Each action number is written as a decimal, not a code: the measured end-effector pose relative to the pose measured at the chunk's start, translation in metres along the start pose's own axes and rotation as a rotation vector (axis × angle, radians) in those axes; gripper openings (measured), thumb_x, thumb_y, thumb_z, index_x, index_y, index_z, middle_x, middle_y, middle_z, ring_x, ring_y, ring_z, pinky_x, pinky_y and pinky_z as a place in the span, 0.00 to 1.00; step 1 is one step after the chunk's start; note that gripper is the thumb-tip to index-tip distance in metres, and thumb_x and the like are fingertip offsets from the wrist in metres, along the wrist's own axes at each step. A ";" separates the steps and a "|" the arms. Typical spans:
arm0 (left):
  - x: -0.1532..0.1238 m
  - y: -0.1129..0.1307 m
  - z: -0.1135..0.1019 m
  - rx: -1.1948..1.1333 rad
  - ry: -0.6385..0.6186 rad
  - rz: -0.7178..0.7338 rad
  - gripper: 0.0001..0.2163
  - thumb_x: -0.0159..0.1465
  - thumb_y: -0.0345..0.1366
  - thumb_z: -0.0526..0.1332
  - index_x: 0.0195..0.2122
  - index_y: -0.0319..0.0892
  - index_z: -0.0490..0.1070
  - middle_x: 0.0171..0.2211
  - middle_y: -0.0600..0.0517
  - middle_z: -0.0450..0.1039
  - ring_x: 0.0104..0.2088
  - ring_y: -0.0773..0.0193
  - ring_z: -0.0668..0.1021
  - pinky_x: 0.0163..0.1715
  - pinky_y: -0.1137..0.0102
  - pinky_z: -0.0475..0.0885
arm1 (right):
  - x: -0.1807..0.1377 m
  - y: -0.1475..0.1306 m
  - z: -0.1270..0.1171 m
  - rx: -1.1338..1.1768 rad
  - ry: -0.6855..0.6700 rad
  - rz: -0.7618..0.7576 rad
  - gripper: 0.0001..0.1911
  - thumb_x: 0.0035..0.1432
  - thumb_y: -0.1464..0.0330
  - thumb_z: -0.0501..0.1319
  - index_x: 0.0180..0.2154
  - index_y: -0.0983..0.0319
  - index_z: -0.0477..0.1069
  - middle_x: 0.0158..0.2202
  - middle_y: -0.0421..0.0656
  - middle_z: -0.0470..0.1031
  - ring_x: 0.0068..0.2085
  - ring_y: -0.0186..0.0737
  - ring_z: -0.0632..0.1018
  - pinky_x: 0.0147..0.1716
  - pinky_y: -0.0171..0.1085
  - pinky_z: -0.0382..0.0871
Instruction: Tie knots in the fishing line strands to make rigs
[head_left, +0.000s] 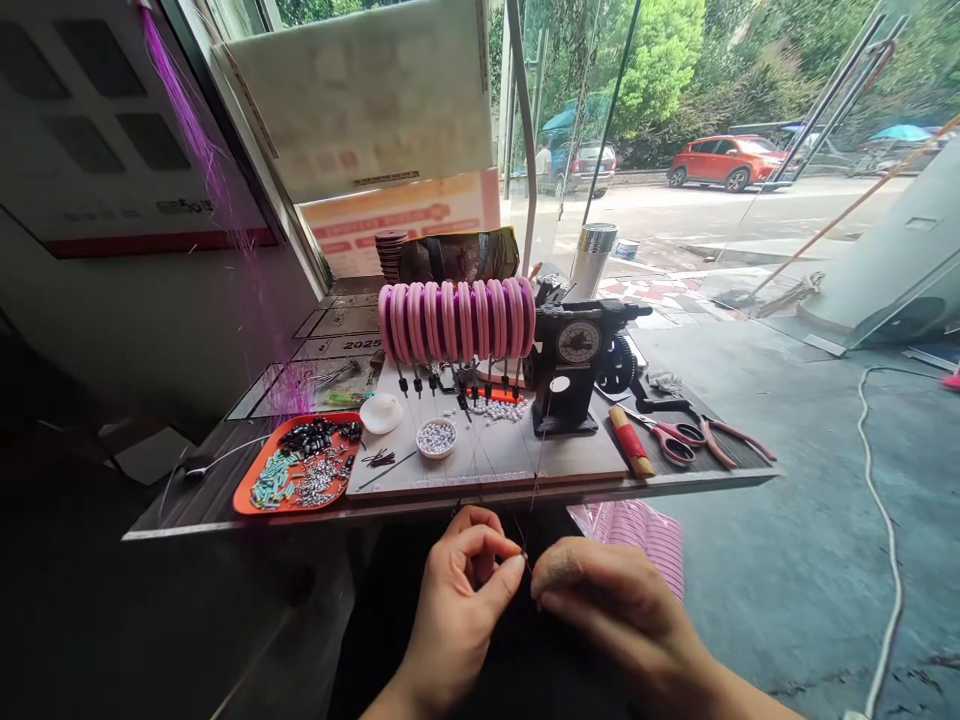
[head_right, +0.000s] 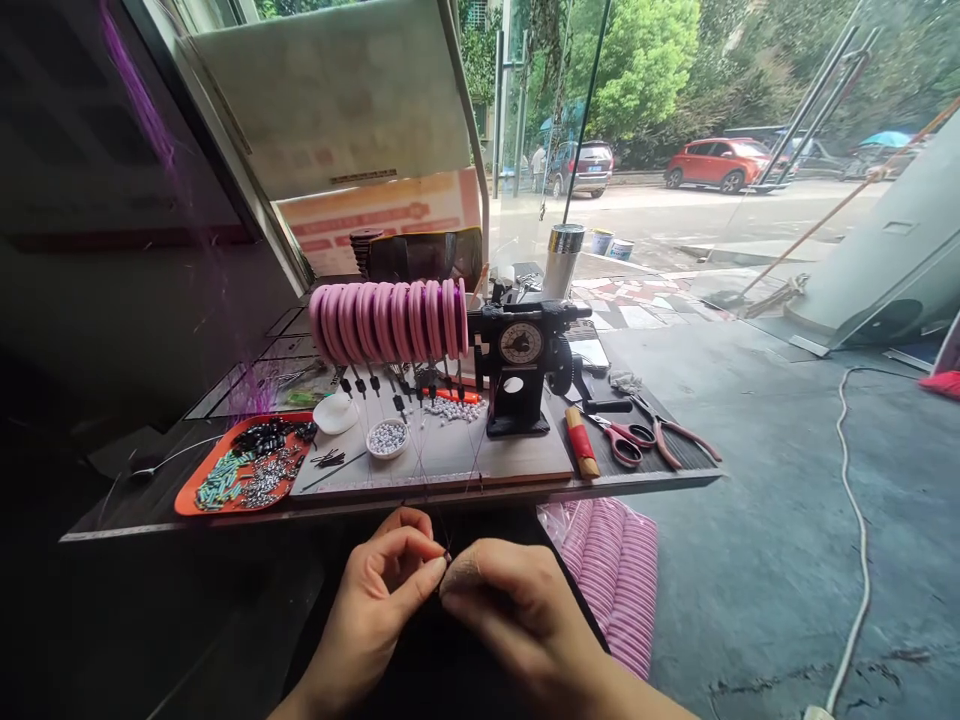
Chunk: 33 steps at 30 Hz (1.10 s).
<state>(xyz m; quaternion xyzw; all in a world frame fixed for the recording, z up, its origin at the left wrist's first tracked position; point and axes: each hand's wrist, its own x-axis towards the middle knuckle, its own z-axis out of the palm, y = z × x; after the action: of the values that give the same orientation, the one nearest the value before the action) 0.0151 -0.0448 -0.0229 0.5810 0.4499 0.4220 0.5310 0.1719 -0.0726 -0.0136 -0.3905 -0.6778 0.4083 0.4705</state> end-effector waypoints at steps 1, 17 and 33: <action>-0.001 -0.001 0.000 -0.020 -0.001 0.004 0.05 0.54 0.34 0.63 0.23 0.39 0.71 0.30 0.53 0.61 0.26 0.69 0.64 0.25 0.74 0.59 | 0.003 -0.003 0.000 0.008 0.040 0.002 0.09 0.58 0.69 0.57 0.26 0.63 0.68 0.23 0.40 0.69 0.26 0.33 0.71 0.26 0.29 0.65; 0.002 -0.004 0.001 -0.250 -0.088 -0.029 0.05 0.52 0.36 0.65 0.24 0.40 0.73 0.30 0.53 0.60 0.25 0.70 0.62 0.23 0.74 0.58 | 0.012 -0.005 -0.012 -0.745 0.142 -0.454 0.13 0.64 0.73 0.49 0.37 0.64 0.72 0.26 0.45 0.73 0.27 0.37 0.73 0.25 0.34 0.68; 0.001 -0.002 0.000 -0.185 -0.071 -0.012 0.07 0.52 0.38 0.65 0.24 0.40 0.73 0.31 0.52 0.61 0.30 0.66 0.65 0.29 0.74 0.61 | 0.019 -0.013 -0.019 -0.698 -0.209 -0.335 0.14 0.66 0.71 0.42 0.39 0.63 0.65 0.28 0.44 0.72 0.27 0.37 0.68 0.26 0.35 0.63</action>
<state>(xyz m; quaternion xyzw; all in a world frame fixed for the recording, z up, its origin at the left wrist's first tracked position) 0.0152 -0.0436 -0.0252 0.5414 0.3932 0.4375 0.6007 0.1837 -0.0566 0.0089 -0.3675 -0.8741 0.1089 0.2983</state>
